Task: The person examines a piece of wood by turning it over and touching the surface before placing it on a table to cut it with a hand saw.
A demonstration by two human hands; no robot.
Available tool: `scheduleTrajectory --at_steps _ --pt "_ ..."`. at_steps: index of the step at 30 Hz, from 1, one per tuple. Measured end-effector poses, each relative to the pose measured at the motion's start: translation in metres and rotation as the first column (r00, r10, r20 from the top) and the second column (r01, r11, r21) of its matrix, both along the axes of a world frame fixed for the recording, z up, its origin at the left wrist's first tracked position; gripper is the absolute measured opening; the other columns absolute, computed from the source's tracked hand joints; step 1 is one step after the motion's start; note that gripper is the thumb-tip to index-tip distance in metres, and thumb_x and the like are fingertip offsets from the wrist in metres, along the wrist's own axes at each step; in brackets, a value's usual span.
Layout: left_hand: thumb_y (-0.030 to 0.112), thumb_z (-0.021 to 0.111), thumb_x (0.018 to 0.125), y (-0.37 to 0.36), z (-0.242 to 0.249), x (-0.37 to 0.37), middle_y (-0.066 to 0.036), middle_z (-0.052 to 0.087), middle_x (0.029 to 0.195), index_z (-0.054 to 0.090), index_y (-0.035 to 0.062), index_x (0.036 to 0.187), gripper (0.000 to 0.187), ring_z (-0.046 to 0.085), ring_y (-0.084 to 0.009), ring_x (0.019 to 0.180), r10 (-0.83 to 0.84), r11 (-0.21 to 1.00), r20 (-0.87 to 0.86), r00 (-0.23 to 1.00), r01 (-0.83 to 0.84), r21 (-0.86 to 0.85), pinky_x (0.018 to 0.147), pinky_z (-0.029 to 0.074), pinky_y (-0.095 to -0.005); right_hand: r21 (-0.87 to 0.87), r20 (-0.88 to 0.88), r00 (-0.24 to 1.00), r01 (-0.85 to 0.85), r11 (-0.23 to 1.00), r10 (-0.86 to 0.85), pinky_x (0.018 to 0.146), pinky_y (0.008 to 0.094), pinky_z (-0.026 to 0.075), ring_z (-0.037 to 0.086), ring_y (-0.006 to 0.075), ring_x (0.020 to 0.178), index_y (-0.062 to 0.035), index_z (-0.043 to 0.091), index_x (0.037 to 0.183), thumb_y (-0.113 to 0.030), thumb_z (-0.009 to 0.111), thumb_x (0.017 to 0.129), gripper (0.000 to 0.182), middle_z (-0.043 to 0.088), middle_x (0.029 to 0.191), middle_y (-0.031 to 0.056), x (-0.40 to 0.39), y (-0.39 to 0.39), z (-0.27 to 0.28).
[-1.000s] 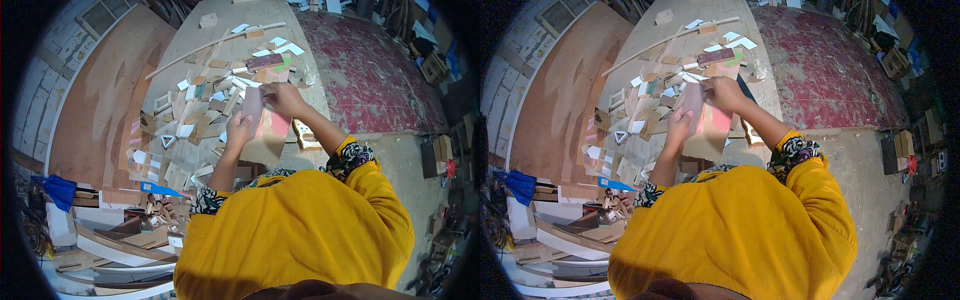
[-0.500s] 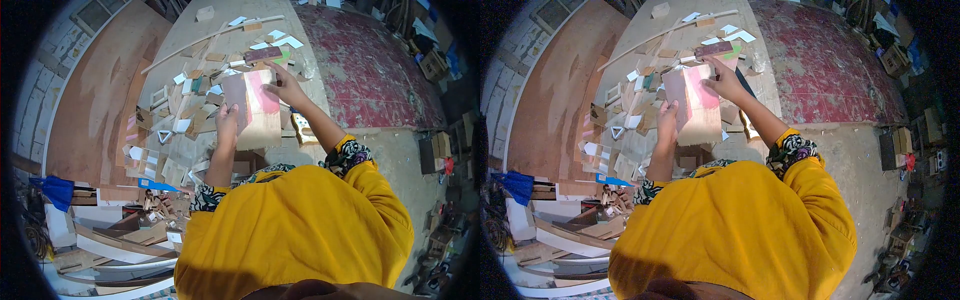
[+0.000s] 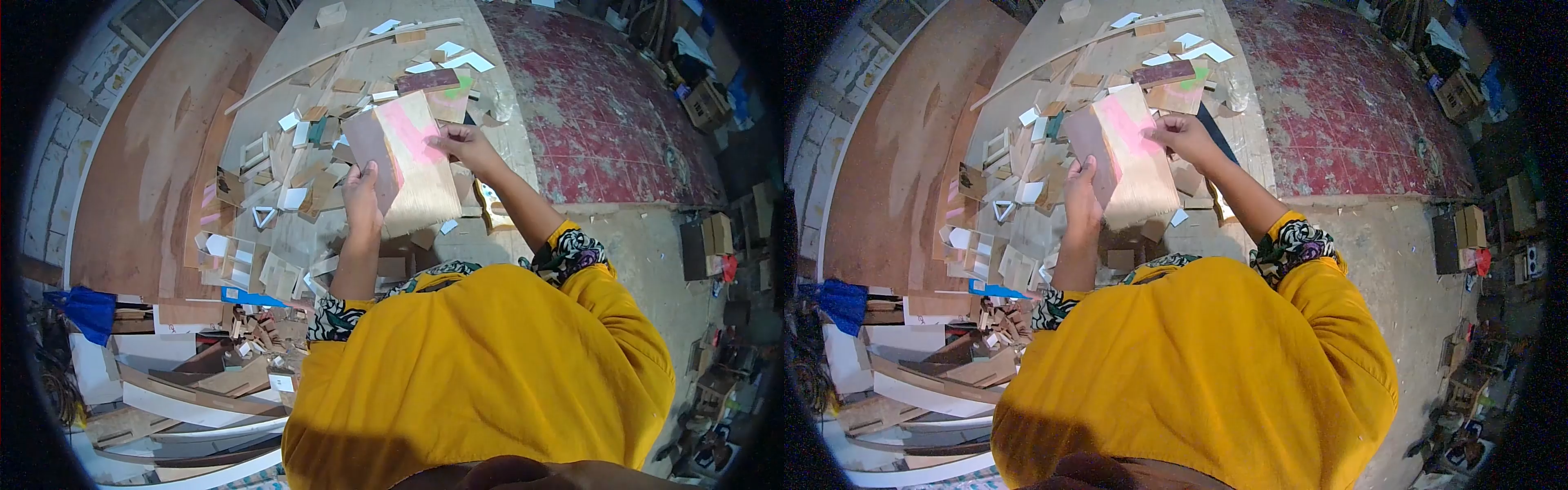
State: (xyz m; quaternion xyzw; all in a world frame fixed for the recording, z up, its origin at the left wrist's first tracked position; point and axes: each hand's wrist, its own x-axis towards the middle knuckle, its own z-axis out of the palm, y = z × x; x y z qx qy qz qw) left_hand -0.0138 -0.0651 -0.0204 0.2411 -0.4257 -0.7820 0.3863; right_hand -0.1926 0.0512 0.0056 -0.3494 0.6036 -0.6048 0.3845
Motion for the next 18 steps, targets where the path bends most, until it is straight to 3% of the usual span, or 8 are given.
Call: scheduleTrajectory --at_steps 1,3,5,7,11,14,18 --pt "0.010 0.052 0.089 -0.002 -0.003 0.002 -0.009 0.061 0.098 0.051 -0.0007 0.110 0.023 0.061 -0.0181 0.085 0.007 1.000 -0.020 1.000 -0.008 -0.021 0.078 0.048 -0.0294 -0.060 0.097 0.995 0.031 0.998 -0.025 0.058 0.0189 0.040 0.051 0.0045 0.064 -0.0061 0.064 0.090 -0.020 0.065 0.083 0.015 0.057 0.072 -0.0039 -0.001 0.001 -0.003" --pt "0.010 0.053 0.089 -0.004 -0.005 0.005 -0.009 0.061 0.098 0.051 -0.0006 0.109 0.023 0.061 -0.0179 0.085 0.012 1.000 -0.014 1.000 -0.012 -0.011 0.078 0.048 -0.0296 -0.116 0.130 0.990 0.076 0.990 -0.060 0.056 0.0194 0.040 0.050 0.0046 0.062 -0.0068 0.062 0.083 -0.021 0.066 0.083 0.014 0.056 0.069 -0.0034 -0.007 0.003 -0.004" --pt "0.010 0.053 0.089 -0.004 -0.006 0.007 -0.009 0.061 0.098 0.052 -0.0005 0.109 0.022 0.061 -0.0176 0.085 0.017 1.000 -0.011 1.000 -0.017 -0.005 0.078 0.048 -0.0298 -0.191 0.152 0.984 0.122 0.974 -0.093 0.050 0.0207 0.036 0.046 0.0050 0.054 -0.0087 0.055 0.067 -0.021 0.066 0.083 0.023 0.051 0.060 -0.0023 -0.010 0.004 -0.003" --pt "0.007 0.051 0.089 -0.002 -0.007 0.006 -0.007 0.061 0.095 0.054 -0.0018 0.104 0.017 0.058 -0.0121 0.082 0.050 0.997 0.006 0.999 -0.049 -0.058 0.075 0.046 -0.0268 -0.161 0.082 0.989 0.136 0.978 -0.124 0.049 0.0208 0.035 0.044 0.0050 0.052 -0.0088 0.054 0.065 -0.021 0.066 0.083 0.024 0.050 0.058 -0.0028 -0.010 0.006 0.000" --pt "0.007 0.051 0.089 0.005 -0.009 0.008 -0.006 0.061 0.095 0.054 -0.0007 0.104 0.017 0.057 -0.0109 0.080 0.034 0.997 0.046 0.998 -0.031 -0.069 0.074 0.046 -0.0265 -0.116 -0.001 0.990 0.141 0.983 -0.142 0.046 0.0224 0.033 0.041 0.0059 0.048 -0.0073 0.055 0.060 -0.023 0.066 0.082 0.029 0.049 0.054 -0.0028 -0.009 0.007 -0.008" --pt "0.005 0.051 0.089 0.006 -0.016 0.012 -0.005 0.061 0.095 0.055 0.0001 0.105 0.017 0.057 -0.0105 0.080 -0.002 0.994 0.067 0.998 0.009 -0.105 0.074 0.045 -0.0259 -0.039 -0.139 0.983 0.114 0.993 -0.118 0.047 0.0230 0.034 0.041 0.0061 0.049 -0.0066 0.056 0.060 -0.025 0.065 0.083 0.031 0.050 0.055 -0.0026 -0.010 0.008 -0.013" --pt "0.005 0.050 0.089 0.010 -0.019 0.012 -0.005 0.061 0.095 0.055 -0.0005 0.105 0.017 0.056 -0.0098 0.080 0.035 0.993 0.092 0.995 -0.024 -0.113 0.073 0.045 -0.0246 -0.013 -0.168 0.976 0.140 0.990 -0.140 0.048 0.0228 0.035 0.043 0.0056 0.051 -0.0045 0.059 0.065 -0.025 0.064 0.083 0.028 0.054 0.057 -0.0016 -0.014 0.008 -0.011"
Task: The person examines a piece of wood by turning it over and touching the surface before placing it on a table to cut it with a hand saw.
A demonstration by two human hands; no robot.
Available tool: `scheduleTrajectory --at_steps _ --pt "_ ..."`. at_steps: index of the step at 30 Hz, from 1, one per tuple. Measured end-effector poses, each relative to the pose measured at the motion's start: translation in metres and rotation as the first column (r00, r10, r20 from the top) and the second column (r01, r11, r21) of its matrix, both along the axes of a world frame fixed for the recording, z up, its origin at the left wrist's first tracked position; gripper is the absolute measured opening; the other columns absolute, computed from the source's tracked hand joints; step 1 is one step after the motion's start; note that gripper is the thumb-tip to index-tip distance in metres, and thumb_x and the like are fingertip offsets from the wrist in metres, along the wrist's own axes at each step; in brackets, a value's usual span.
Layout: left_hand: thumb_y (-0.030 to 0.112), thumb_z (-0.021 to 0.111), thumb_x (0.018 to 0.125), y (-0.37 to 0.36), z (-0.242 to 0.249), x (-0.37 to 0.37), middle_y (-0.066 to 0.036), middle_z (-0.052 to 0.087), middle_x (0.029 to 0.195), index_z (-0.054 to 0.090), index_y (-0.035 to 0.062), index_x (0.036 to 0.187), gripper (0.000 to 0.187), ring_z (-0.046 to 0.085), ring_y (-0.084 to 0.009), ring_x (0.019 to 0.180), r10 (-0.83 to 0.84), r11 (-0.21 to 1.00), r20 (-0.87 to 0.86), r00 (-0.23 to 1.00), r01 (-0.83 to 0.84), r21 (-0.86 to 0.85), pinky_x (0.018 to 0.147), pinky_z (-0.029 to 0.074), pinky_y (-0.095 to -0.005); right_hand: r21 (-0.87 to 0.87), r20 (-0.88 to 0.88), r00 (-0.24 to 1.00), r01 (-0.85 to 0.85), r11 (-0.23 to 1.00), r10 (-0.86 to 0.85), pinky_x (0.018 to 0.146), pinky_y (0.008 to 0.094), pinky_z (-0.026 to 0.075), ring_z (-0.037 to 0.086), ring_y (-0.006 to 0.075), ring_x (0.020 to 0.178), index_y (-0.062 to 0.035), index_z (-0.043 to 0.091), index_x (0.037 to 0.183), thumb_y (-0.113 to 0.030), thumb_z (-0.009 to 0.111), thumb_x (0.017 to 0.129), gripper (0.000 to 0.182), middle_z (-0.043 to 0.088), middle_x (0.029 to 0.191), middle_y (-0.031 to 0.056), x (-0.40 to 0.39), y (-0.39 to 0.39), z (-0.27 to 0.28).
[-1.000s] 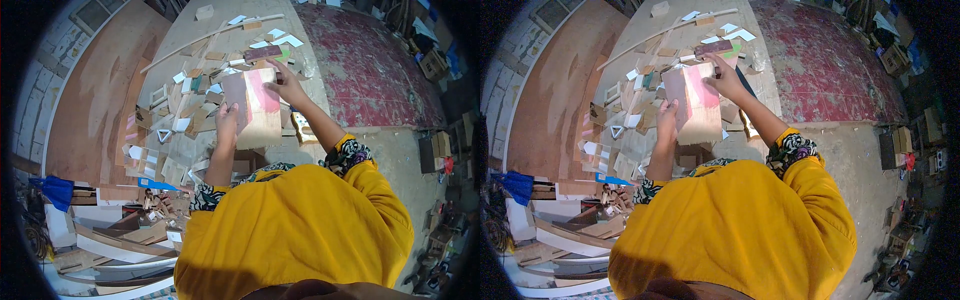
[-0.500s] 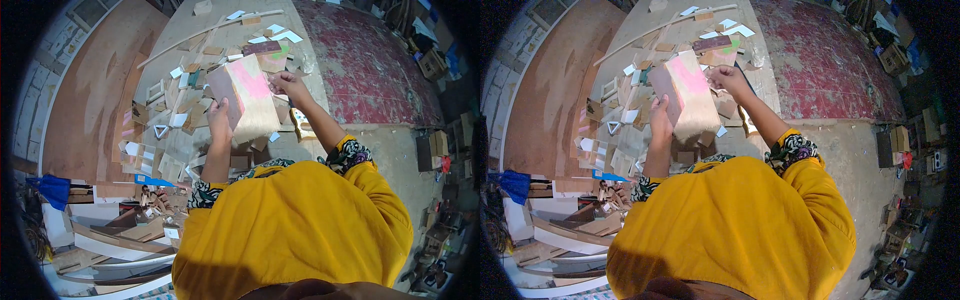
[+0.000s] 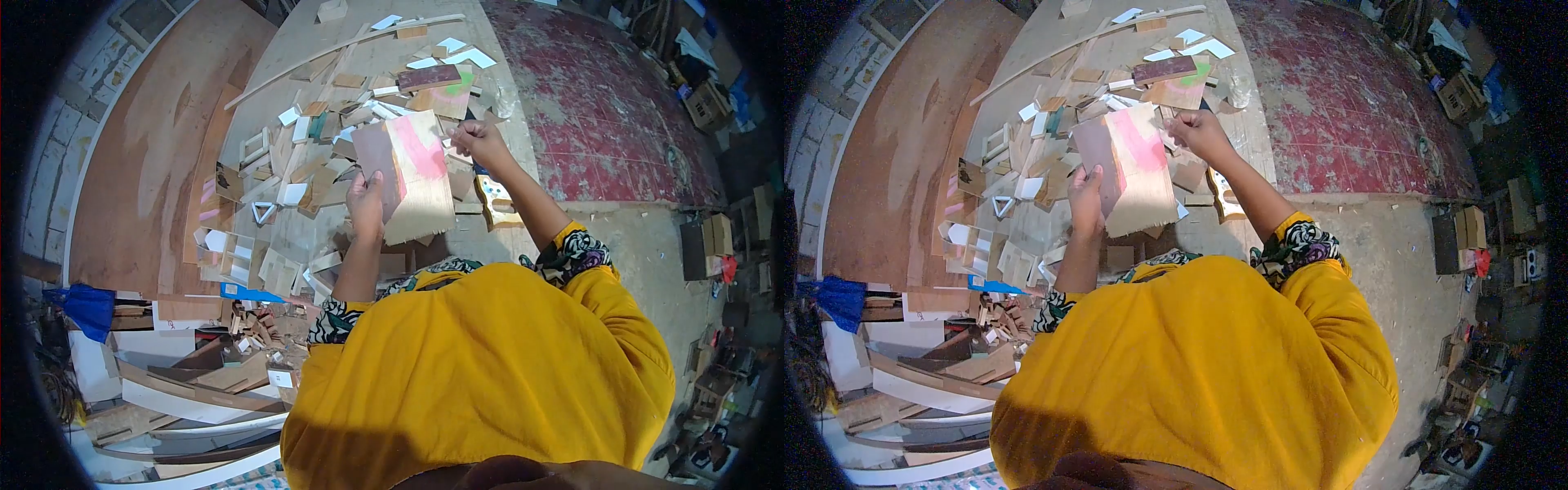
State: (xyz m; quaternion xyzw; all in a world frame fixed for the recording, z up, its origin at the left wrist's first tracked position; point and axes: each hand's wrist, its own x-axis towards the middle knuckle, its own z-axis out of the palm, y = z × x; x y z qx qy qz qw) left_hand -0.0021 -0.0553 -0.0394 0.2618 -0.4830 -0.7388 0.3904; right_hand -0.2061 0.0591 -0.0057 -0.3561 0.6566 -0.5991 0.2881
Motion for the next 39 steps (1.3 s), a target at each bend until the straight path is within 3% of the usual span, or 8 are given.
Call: scheduleTrajectory --at_steps 6,8,10,16,22,26,28,39 --pt "0.007 0.053 0.087 0.000 -0.003 -0.003 -0.005 0.062 0.093 0.056 -0.0012 0.103 0.018 0.054 -0.0083 0.080 0.034 0.981 0.080 0.996 -0.018 -0.195 0.073 0.044 -0.0234 -0.184 -0.325 0.946 -0.049 0.982 -0.014 0.063 0.0256 0.045 0.058 0.0130 0.075 -0.0011 0.062 0.088 -0.004 0.058 0.080 0.010 0.062 0.082 0.0044 -0.004 -0.012 0.011" --pt "0.007 0.053 0.087 0.002 0.001 -0.004 -0.005 0.062 0.093 0.056 -0.0012 0.103 0.018 0.054 -0.0080 0.080 0.035 0.974 0.113 0.993 -0.008 -0.227 0.073 0.043 -0.0233 -0.279 -0.729 0.651 -0.004 0.960 -0.209 0.071 0.0297 0.047 0.061 0.0224 0.085 -0.0042 0.063 0.094 0.001 0.057 0.074 0.021 0.063 0.095 0.0093 0.006 -0.011 0.034" --pt "0.008 0.053 0.087 0.004 0.003 -0.006 -0.004 0.062 0.092 0.056 -0.0011 0.103 0.019 0.054 -0.0077 0.079 0.016 0.964 0.131 0.991 0.020 -0.265 0.073 0.043 -0.0232 -0.134 -0.719 0.683 0.045 0.990 -0.128 0.080 0.0350 0.045 0.058 0.0291 0.092 -0.0086 0.063 0.099 -0.004 0.061 0.073 0.026 0.061 0.103 0.0115 0.019 -0.011 0.044" --pt "0.007 0.053 0.087 0.021 0.021 -0.005 -0.004 0.062 0.091 0.056 -0.0011 0.104 0.019 0.054 -0.0078 0.080 -0.021 0.970 0.123 0.992 0.050 -0.238 0.073 0.044 -0.0233 -0.158 -0.920 0.369 -0.033 0.987 -0.135 0.091 0.0412 0.036 0.053 0.0289 0.102 -0.0113 0.060 0.108 -0.017 0.067 0.072 0.037 0.060 0.107 0.0093 0.035 -0.016 0.042" --pt "0.007 0.053 0.088 0.027 0.017 -0.004 -0.005 0.062 0.094 0.056 -0.0011 0.104 0.018 0.055 -0.0084 0.082 -0.038 0.976 0.094 0.995 0.057 -0.209 0.075 0.044 -0.0235 -0.090 -0.731 0.682 -0.099 0.991 0.002 0.091 0.0475 0.035 0.061 0.0254 0.082 -0.0143 0.062 0.103 -0.015 0.070 0.069 0.035 0.064 0.087 0.0074 0.030 -0.020 0.038" --pt "0.005 0.053 0.087 0.025 0.017 -0.002 -0.005 0.062 0.095 0.056 -0.0014 0.103 0.018 0.055 -0.0086 0.082 -0.068 0.976 0.120 0.990 0.091 -0.199 0.076 0.044 -0.0234 -0.114 -0.788 0.613 -0.055 0.992 -0.056 0.078 0.0370 0.046 0.063 0.0257 0.072 -0.0062 0.063 0.097 -0.008 0.069 0.070 0.028 0.065 0.084 0.0109 0.033 -0.015 0.046" --pt "0.004 0.054 0.086 0.026 0.018 -0.002 -0.006 0.062 0.094 0.056 -0.0020 0.103 0.018 0.056 -0.0091 0.082 -0.043 0.952 0.158 0.986 0.089 -0.294 0.076 0.044 -0.0234 -0.067 -0.662 0.750 -0.075 0.995 0.011 0.068 0.0318 0.049 0.064 0.0235 0.071 -0.0039 0.065 0.091 -0.006 0.069 0.071 0.020 0.065 0.083 0.0112 0.028 -0.015 0.048" --pt "0.002 0.052 0.086 0.022 0.046 -0.003 -0.004 0.062 0.091 0.056 -0.0014 0.100 0.015 0.055 -0.0075 0.080 -0.042 0.936 0.119 0.992 0.080 -0.342 0.073 0.044 -0.0225 -0.269 -0.710 0.689 -0.079 0.960 -0.142 0.060 0.0316 0.049 0.062 0.0249 0.065 -0.0072 0.067 0.092 -0.008 0.066 0.073 0.019 0.064 0.078 0.0122 0.035 -0.024 0.067"
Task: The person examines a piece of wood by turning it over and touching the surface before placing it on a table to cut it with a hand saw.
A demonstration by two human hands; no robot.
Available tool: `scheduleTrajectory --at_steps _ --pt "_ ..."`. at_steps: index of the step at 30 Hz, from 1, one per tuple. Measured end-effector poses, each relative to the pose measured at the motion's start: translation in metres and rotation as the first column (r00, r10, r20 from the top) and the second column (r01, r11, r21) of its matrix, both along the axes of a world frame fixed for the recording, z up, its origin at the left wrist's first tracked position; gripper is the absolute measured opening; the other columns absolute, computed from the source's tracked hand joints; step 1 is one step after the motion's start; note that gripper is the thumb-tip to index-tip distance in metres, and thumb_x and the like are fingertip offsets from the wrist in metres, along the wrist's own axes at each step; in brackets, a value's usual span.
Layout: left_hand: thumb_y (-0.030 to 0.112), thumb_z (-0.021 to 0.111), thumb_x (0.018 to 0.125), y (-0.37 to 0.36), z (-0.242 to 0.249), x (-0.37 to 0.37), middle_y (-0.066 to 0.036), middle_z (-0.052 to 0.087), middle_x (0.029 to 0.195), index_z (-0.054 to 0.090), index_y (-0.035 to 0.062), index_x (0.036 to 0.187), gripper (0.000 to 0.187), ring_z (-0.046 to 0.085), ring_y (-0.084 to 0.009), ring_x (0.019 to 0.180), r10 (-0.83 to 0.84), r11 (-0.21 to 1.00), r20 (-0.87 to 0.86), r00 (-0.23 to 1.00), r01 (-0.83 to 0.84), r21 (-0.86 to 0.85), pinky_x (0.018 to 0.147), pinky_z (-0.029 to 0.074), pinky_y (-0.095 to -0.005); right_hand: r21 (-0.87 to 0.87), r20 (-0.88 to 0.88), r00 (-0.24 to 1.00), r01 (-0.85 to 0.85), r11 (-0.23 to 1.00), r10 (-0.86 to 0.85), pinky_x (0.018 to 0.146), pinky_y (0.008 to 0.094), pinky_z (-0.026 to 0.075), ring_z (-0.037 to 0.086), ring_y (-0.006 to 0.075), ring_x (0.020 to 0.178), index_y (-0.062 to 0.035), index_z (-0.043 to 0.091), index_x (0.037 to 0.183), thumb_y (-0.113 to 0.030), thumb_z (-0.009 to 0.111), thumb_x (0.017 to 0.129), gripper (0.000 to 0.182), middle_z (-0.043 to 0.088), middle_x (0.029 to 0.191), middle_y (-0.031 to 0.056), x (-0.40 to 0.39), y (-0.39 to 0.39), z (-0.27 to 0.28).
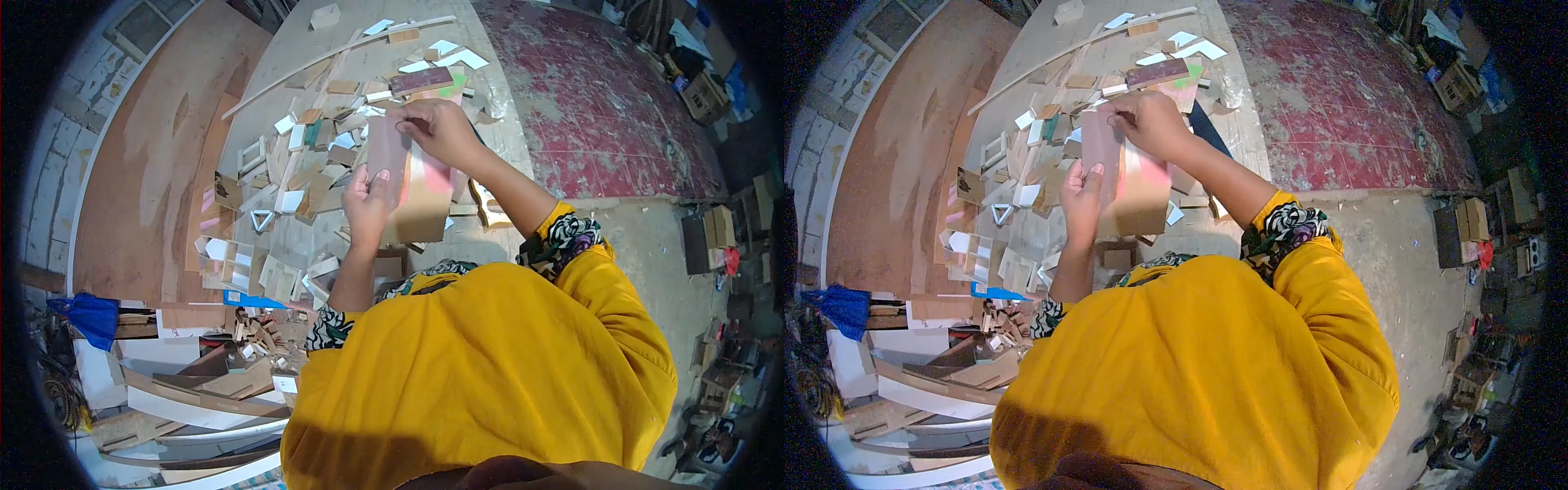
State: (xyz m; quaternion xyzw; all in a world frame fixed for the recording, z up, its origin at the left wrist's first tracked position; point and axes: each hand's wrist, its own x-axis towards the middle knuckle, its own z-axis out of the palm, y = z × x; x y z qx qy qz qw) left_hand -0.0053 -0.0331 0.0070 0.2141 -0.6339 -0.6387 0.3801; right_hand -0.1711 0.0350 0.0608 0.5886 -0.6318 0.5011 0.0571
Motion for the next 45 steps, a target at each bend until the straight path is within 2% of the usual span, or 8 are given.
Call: scheduleTrajectory --at_steps 11,13,17,21,28,33,37,45 --pt "0.006 0.051 0.089 -0.002 0.018 0.001 -0.002 0.061 0.087 0.057 -0.0003 0.099 0.013 0.053 -0.0041 0.074 0.038 0.994 -0.085 0.996 -0.029 0.109 0.068 0.043 -0.0209 0.037 -0.361 0.928 0.116 0.993 -0.095 0.083 0.0400 0.042 0.061 0.0269 0.087 -0.0133 0.064 0.104 -0.016 0.069 0.071 0.033 0.065 0.096 0.0085 -0.009 -0.004 0.040" --pt "0.008 0.051 0.089 -0.007 0.017 0.003 -0.003 0.061 0.087 0.056 -0.0001 0.100 0.014 0.056 -0.0077 0.074 0.058 0.975 -0.194 0.979 -0.013 0.223 0.069 0.044 -0.0225 -0.227 -0.288 0.926 0.180 0.957 -0.242 0.084 0.0379 0.045 0.058 0.0305 0.091 -0.0142 0.056 0.117 -0.015 0.070 0.071 0.048 0.057 0.116 0.0114 -0.013 0.001 0.040" --pt "0.009 0.053 0.089 -0.014 0.022 0.002 -0.007 0.059 0.097 0.052 -0.0001 0.106 0.020 0.058 -0.0140 0.083 0.137 0.888 -0.282 0.950 0.009 0.460 0.074 0.047 -0.0276 -0.047 0.240 0.971 0.022 0.999 -0.010 0.089 0.0364 0.044 0.055 0.0233 0.105 -0.0085 0.045 0.128 -0.018 0.068 0.077 0.057 0.054 0.118 0.0127 -0.006 0.004 0.011" --pt "0.010 0.057 0.087 -0.025 0.022 0.001 -0.010 0.053 0.112 0.044 0.0004 0.117 0.034 0.054 -0.0203 0.101 0.144 0.806 -0.477 0.867 0.177 0.565 0.085 0.046 -0.0365 0.036 0.788 0.582 -0.365 0.930 0.198 0.087 0.0303 0.043 0.056 0.0180 0.100 -0.0019 0.043 0.128 -0.023 0.070 0.077 0.061 0.057 0.112 0.0113 0.007 0.012 -0.021" --pt "0.015 0.058 0.087 -0.035 0.005 -0.002 -0.009 0.050 0.119 0.040 0.0020 0.124 0.043 0.049 -0.0231 0.110 0.175 0.782 -0.491 0.854 0.182 0.596 0.095 0.040 -0.0396 0.018 0.919 0.359 -0.450 0.893 0.162 0.078 0.0262 0.047 0.059 0.0119 0.091 -0.0009 0.049 0.121 -0.026 0.067 0.080 0.051 0.061 0.104 0.0063 0.002 0.033 -0.042" --pt "0.017 0.055 0.089 -0.041 0.003 -0.007 -0.008 0.052 0.119 0.043 0.0036 0.123 0.039 0.050 -0.0229 0.111 0.211 0.729 -0.531 0.820 0.230 0.644 0.095 0.040 -0.0399 -0.484 0.872 -0.132 -0.377 0.790 0.471 0.076 0.0261 0.051 0.061 0.0161 0.091 -0.0030 0.050 0.117 -0.030 0.051 0.089 0.039 0.061 0.102 0.0064 -0.006 0.039 -0.085" --pt "0.018 0.057 0.088 -0.033 0.011 -0.014 -0.007 0.052 0.117 0.043 0.0053 0.123 0.040 0.049 -0.0211 0.110 0.212 0.728 -0.541 0.814 0.238 0.643 0.095 0.039 -0.0396 -0.142 0.953 0.161 -0.512 0.847 0.257 0.074 0.0248 0.051 0.061 0.0143 0.089 -0.0042 0.053 0.112 -0.028 0.060 0.084 0.037 0.062 0.101 0.0083 0.042 0.045 -0.090" --pt "0.018 0.059 0.087 -0.030 0.007 -0.023 -0.006 0.053 0.116 0.044 0.0036 0.121 0.040 0.049 -0.0201 0.109 0.192 0.781 -0.557 0.808 0.218 0.585 0.095 0.039 -0.0381 -0.073 0.985 0.112 -0.418 0.906 0.131 0.072 0.0247 0.049 0.060 0.0121 0.087 -0.0030 0.054 0.111 -0.031 0.060 0.085 0.039 0.062 0.103 0.0085 0.057 0.026 -0.071"
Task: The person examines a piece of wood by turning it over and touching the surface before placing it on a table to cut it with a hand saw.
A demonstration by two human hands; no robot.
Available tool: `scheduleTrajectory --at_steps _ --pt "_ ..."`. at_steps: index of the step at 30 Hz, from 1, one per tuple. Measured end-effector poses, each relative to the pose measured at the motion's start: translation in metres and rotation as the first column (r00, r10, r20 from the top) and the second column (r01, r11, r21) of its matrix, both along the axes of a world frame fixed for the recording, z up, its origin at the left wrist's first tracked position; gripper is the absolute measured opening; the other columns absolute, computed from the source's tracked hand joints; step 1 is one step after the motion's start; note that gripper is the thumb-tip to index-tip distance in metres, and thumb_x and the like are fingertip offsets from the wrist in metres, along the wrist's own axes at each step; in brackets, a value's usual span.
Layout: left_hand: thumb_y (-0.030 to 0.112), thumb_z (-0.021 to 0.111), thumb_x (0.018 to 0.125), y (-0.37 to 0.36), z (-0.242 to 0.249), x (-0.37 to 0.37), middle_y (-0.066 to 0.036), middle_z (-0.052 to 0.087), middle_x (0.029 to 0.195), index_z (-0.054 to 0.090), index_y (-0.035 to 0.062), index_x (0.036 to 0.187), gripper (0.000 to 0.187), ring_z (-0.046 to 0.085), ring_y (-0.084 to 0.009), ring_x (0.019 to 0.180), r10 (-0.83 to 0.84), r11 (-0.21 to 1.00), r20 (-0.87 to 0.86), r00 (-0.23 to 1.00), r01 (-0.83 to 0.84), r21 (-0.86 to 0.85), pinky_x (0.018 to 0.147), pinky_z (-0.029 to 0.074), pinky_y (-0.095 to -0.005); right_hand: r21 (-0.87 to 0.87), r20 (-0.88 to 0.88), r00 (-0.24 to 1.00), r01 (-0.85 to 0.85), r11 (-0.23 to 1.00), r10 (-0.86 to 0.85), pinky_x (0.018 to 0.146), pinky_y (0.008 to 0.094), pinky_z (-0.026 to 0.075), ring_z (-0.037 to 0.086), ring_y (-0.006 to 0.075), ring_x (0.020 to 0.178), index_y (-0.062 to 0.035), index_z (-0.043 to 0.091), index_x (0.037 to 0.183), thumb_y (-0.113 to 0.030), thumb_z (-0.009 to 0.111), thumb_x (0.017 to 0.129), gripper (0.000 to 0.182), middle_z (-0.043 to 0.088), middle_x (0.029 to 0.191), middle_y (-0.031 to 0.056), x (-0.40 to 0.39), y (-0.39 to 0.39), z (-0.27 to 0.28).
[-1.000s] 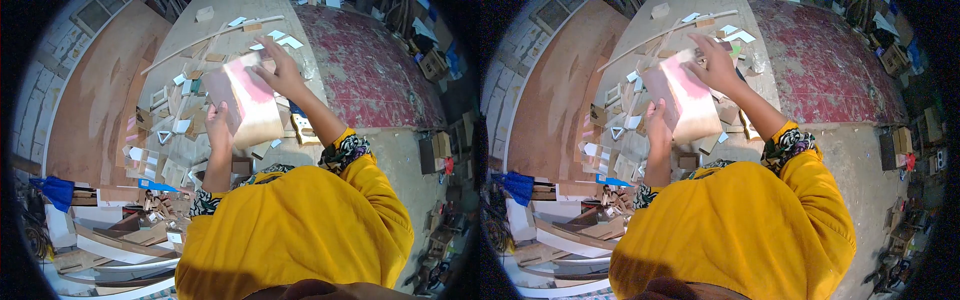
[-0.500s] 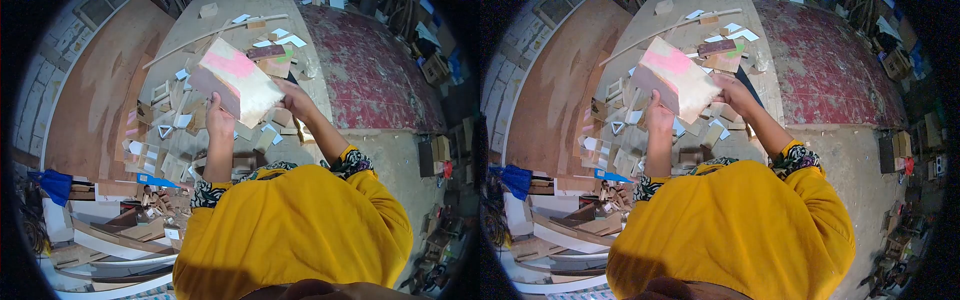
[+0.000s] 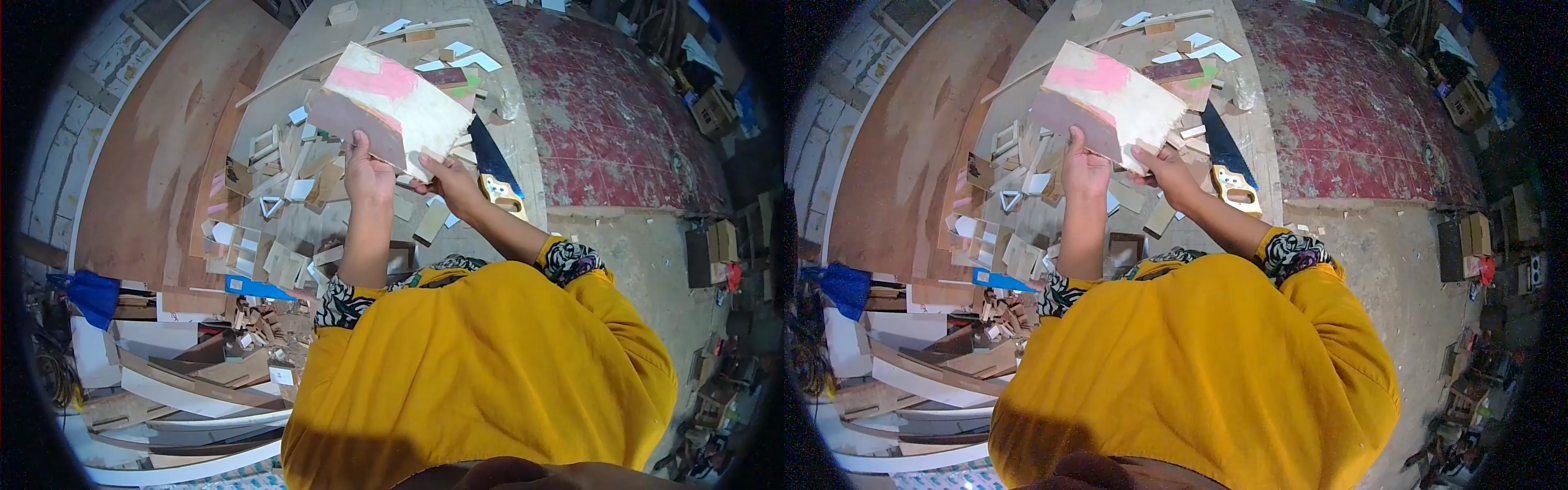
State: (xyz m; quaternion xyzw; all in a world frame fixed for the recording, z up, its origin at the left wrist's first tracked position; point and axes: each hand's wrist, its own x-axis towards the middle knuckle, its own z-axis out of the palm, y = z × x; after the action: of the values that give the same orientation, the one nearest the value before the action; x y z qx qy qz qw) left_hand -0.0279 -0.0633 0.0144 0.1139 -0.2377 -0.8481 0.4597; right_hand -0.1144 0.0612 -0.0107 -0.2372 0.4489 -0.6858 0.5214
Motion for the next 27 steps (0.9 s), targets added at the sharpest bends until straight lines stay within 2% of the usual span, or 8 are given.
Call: scheduleTrajectory --at_steps 2,7,10,14,20,21,23,27 --pt "0.017 0.058 0.087 0.003 0.006 0.004 -0.006 0.053 0.116 0.044 0.0033 0.121 0.040 0.049 -0.0205 0.110 0.037 0.999 0.004 0.999 -0.037 -0.016 0.095 0.039 -0.0386 -0.069 0.002 0.961 0.278 0.958 -0.278 0.072 0.0256 0.048 0.057 0.0114 0.090 -0.0060 0.048 0.118 -0.029 0.060 0.085 0.042 0.058 0.107 0.0068 0.001 -0.003 0.002" --pt "0.014 0.055 0.089 0.014 0.018 0.020 -0.008 0.052 0.117 0.043 0.0026 0.122 0.037 0.050 -0.0223 0.109 0.107 0.993 0.065 0.992 -0.105 -0.046 0.093 0.040 -0.0397 -0.148 -0.036 0.912 0.400 0.905 -0.409 0.071 0.0254 0.046 0.053 0.0110 0.091 -0.0084 0.043 0.126 -0.021 0.057 0.085 0.045 0.055 0.107 0.0042 -0.044 0.007 0.007" --pt "0.014 0.055 0.089 0.014 0.013 0.020 -0.008 0.052 0.117 0.044 0.0024 0.121 0.036 0.050 -0.0222 0.109 0.094 0.995 0.064 0.994 -0.092 -0.035 0.093 0.040 -0.0398 -0.218 -0.132 0.914 0.351 0.911 -0.384 0.070 0.0241 0.046 0.052 0.0104 0.092 -0.0083 0.049 0.122 -0.019 0.055 0.086 0.038 0.056 0.107 0.0041 -0.058 0.012 0.019" --pt "0.014 0.055 0.089 0.011 0.009 0.018 -0.008 0.052 0.116 0.044 0.0019 0.121 0.036 0.051 -0.0223 0.108 0.087 0.996 0.061 0.994 -0.086 -0.018 0.092 0.041 -0.0395 -0.218 -0.203 0.914 0.307 0.926 -0.351 0.067 0.0221 0.046 0.056 0.0080 0.079 -0.0068 0.060 0.107 -0.018 0.057 0.086 0.024 0.060 0.093 0.0011 -0.058 0.019 0.027" --pt "0.017 0.058 0.087 0.021 0.024 0.020 -0.006 0.053 0.118 0.043 0.0026 0.123 0.042 0.050 -0.0200 0.110 0.092 0.996 0.098 0.991 -0.090 -0.024 0.095 0.039 -0.0344 -0.155 -0.306 0.923 0.191 0.969 -0.231 0.068 0.0227 0.047 0.056 0.0074 0.077 -0.0050 0.061 0.104 -0.009 0.063 0.081 0.023 0.061 0.089 0.0009 -0.064 0.025 0.017" --pt "0.016 0.059 0.087 0.022 0.024 0.021 -0.006 0.053 0.118 0.044 0.0013 0.123 0.042 0.051 -0.0201 0.109 0.097 0.991 0.088 0.991 -0.087 -0.103 0.095 0.039 -0.0343 -0.157 -0.306 0.923 0.190 0.969 -0.231 0.068 0.0227 0.047 0.056 0.0074 0.077 -0.0050 0.061 0.104 -0.009 0.063 0.081 0.023 0.061 0.089 0.0009 -0.065 0.022 0.014" --pt "0.015 0.060 0.086 0.025 0.024 0.022 -0.007 0.053 0.117 0.044 0.0001 0.122 0.042 0.051 -0.0202 0.109 0.102 0.979 0.076 0.992 -0.086 -0.183 0.095 0.039 -0.0341 -0.272 -0.429 0.788 0.354 0.895 -0.442 0.072 0.0225 0.046 0.056 0.0087 0.080 -0.0043 0.060 0.107 -0.007 0.065 0.078 0.030 0.061 0.094 0.0028 -0.067 0.015 0.005" --pt "0.011 0.060 0.086 0.032 0.025 0.023 -0.008 0.054 0.116 0.046 -0.0018 0.120 0.040 0.051 -0.0191 0.108 0.160 0.948 0.120 0.980 -0.118 -0.295 0.095 0.039 -0.0338 -0.344 -0.537 0.657 0.402 0.848 -0.530 0.080 0.0252 0.046 0.055 0.0111 0.089 -0.0029 0.055 0.113 -0.001 0.061 0.078 0.035 0.058 0.102 0.0040 -0.062 0.013 0.024"
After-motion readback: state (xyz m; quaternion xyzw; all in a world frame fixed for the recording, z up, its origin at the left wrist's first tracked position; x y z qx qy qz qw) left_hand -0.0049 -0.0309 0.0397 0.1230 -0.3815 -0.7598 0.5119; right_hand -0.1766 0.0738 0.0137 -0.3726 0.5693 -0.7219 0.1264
